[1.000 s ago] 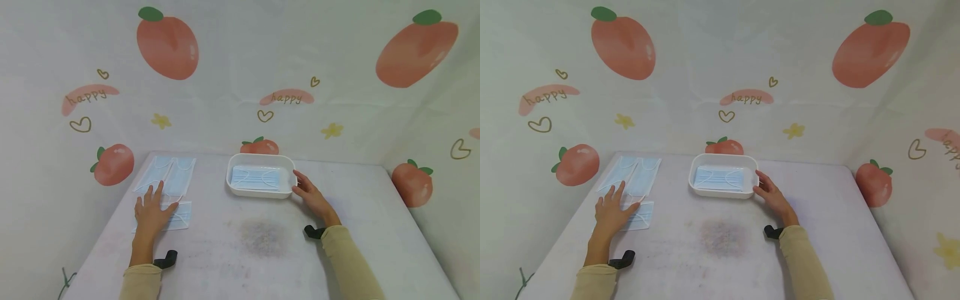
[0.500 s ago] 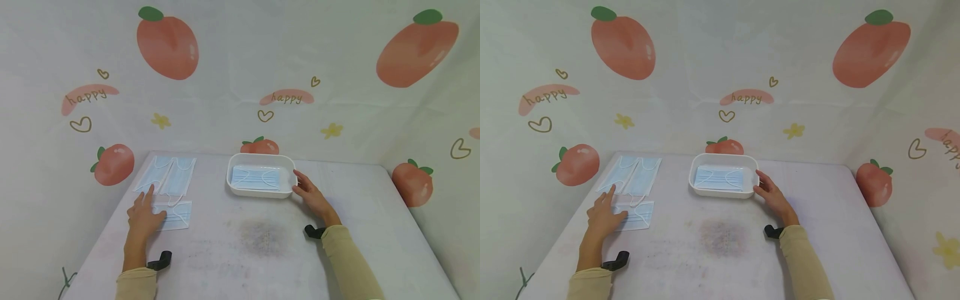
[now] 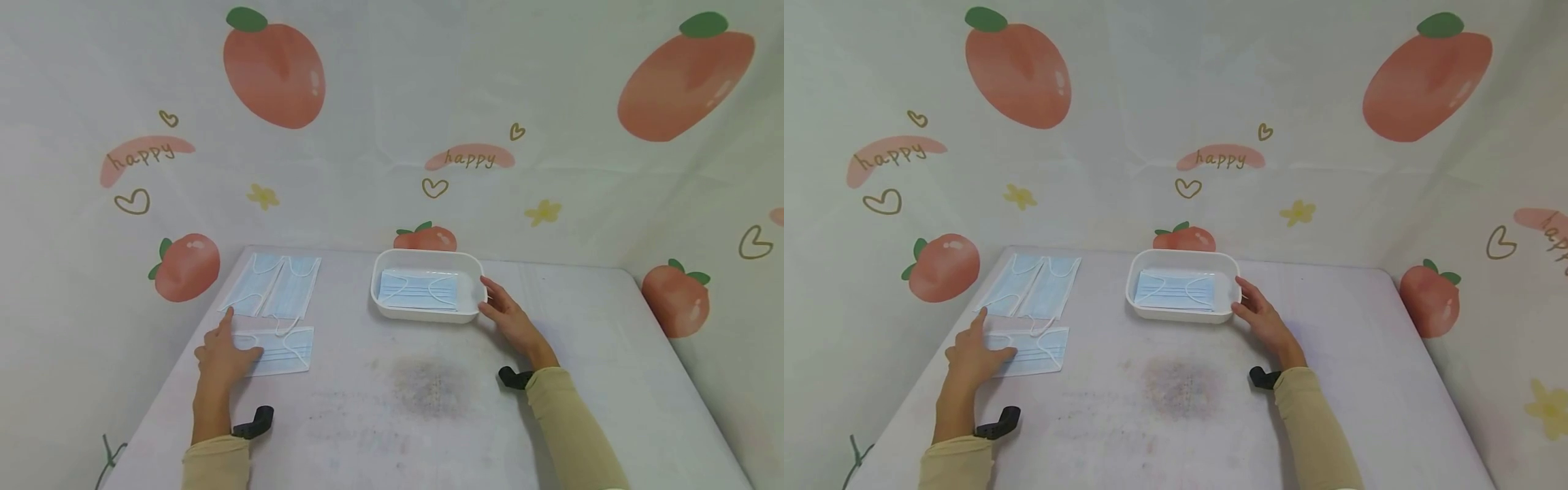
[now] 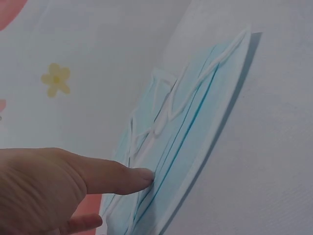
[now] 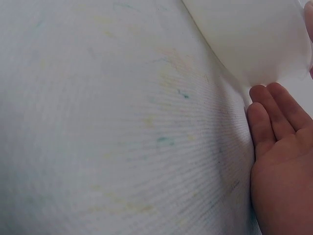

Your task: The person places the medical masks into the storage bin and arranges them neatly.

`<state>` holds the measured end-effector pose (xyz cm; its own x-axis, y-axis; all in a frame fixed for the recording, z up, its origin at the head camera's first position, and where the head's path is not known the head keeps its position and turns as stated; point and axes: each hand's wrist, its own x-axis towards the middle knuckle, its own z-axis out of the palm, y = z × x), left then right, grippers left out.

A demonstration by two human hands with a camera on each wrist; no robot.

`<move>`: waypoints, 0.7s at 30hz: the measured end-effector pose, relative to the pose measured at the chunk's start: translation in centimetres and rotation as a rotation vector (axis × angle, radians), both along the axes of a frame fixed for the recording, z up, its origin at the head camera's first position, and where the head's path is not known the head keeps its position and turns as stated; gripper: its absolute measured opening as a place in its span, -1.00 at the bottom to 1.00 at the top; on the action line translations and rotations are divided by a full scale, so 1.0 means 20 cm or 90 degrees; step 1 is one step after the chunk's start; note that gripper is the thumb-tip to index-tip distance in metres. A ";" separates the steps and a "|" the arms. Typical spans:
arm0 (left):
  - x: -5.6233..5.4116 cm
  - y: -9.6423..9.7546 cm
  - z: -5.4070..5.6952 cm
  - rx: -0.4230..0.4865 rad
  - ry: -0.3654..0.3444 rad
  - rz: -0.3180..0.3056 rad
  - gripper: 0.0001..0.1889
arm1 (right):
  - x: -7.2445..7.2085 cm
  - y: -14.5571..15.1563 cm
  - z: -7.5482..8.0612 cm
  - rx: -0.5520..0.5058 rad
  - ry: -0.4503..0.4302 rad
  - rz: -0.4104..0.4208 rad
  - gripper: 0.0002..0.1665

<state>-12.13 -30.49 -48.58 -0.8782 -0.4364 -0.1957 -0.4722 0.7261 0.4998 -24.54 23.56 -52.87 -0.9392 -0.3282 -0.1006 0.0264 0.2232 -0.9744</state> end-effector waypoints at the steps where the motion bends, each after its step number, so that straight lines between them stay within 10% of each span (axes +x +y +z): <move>1: 0.00 0.00 0.00 0.003 0.002 0.002 0.11 | 0.00 0.00 0.00 0.000 0.000 0.000 -0.18; 21: 0.00 -0.06 0.04 0.095 -0.033 0.022 -0.13 | 0.00 0.00 0.00 -0.017 0.001 0.009 -0.17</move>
